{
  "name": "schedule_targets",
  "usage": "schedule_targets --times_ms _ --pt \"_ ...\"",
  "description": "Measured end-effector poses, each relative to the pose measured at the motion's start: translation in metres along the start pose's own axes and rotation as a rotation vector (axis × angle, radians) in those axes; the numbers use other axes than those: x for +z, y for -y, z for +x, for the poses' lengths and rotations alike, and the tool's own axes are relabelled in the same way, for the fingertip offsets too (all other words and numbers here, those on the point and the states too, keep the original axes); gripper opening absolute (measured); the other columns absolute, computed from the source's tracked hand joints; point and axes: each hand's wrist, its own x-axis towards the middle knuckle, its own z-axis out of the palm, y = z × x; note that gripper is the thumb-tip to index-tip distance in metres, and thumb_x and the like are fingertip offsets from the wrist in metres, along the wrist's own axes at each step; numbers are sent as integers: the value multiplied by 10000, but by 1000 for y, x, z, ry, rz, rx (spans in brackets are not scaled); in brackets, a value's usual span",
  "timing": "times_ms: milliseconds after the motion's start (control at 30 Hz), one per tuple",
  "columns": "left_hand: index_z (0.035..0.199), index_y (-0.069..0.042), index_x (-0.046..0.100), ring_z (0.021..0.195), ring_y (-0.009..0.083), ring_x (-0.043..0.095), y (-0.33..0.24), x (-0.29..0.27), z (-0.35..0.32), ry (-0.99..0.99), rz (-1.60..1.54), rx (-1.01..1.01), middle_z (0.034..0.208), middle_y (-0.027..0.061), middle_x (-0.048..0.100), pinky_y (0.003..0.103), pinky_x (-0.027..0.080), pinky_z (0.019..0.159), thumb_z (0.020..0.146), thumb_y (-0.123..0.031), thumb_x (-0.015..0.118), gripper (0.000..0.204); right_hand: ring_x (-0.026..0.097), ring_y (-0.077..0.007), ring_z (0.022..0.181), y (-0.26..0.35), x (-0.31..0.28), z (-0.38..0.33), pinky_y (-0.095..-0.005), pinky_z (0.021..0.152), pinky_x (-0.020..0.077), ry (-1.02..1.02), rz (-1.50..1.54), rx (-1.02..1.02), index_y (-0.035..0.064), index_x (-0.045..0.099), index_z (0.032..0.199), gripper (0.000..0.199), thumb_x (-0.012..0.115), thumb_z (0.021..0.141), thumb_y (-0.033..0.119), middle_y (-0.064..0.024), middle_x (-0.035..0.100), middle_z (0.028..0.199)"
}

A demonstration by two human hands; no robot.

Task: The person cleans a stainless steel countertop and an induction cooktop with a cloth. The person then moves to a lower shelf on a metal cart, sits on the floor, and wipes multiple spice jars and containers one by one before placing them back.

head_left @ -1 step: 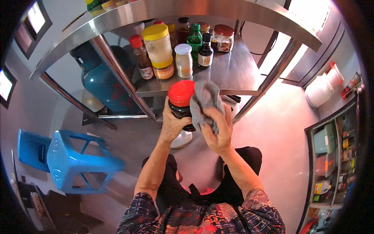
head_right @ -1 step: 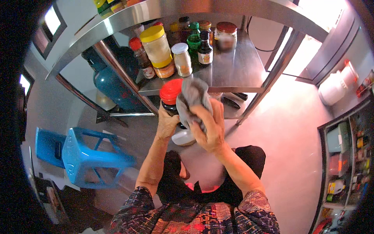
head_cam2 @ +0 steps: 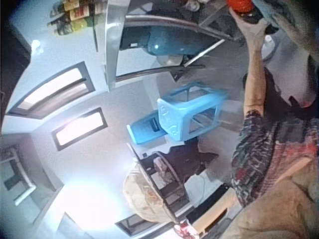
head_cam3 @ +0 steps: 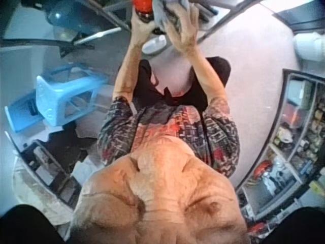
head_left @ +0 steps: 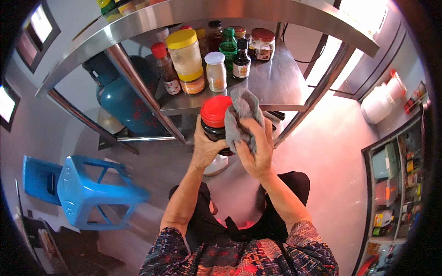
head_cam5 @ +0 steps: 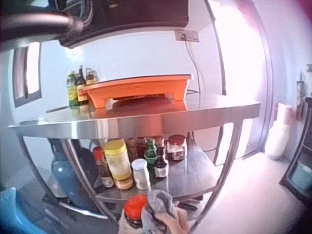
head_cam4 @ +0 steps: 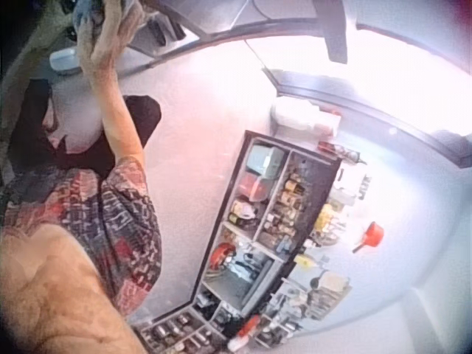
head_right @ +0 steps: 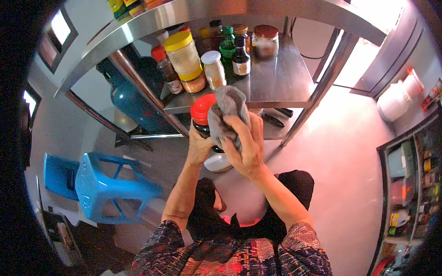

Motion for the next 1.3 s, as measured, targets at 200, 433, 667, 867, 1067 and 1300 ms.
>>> schedule_targets --times_ms 200,433,667,867,1067,1300 --pt "1297 -13 369 1067 173 548 8 3 -6 10 -137 16 1180 80 551 326 442 947 572 -206 870 903 519 -190 935 -33 17 -7 -299 854 413 -116 444 441 7 539 1101 247 533 877 111 -87 567 1030" --pt "1302 -12 386 1093 180 539 20 -5 -3 14 -168 32 1201 67 547 335 426 966 585 -320 881 924 584 -156 985 -46 28 -28 -304 882 479 -188 1390 982 50 476 1245 344 425 977 259 -43 589 1112" --pt "1259 9 448 1015 198 591 13 1 -1 -38 -316 26 1151 84 576 346 512 852 627 -420 844 860 578 -167 964 -24 21 -47 -295 840 488 -31 1446 952 93 428 1270 398 429 965 349 -46 572 1120" --pt "1270 12 413 1029 215 593 25 -19 0 -104 -351 23 1169 86 562 364 537 849 611 -518 796 929 494 -173 870 -2 25 -66 -292 793 418 27 443 489 29 420 1168 303 505 936 203 -70 497 1015" --pt "1302 -12 404 1067 227 581 22 -7 -1 -42 -251 63 1202 87 556 387 519 893 594 -590 761 982 450 -154 1020 -23 28 -50 -265 933 350 -116 597 598 8 409 1238 394 458 948 271 -80 473 1100" --pt "1353 -43 314 1172 235 505 26 -5 -7 -42 -331 2 1289 87 489 408 425 1002 477 -565 817 1137 537 -159 1089 -45 20 -22 -307 970 408 0 1512 993 17 447 1288 439 449 926 267 -84 556 1188"
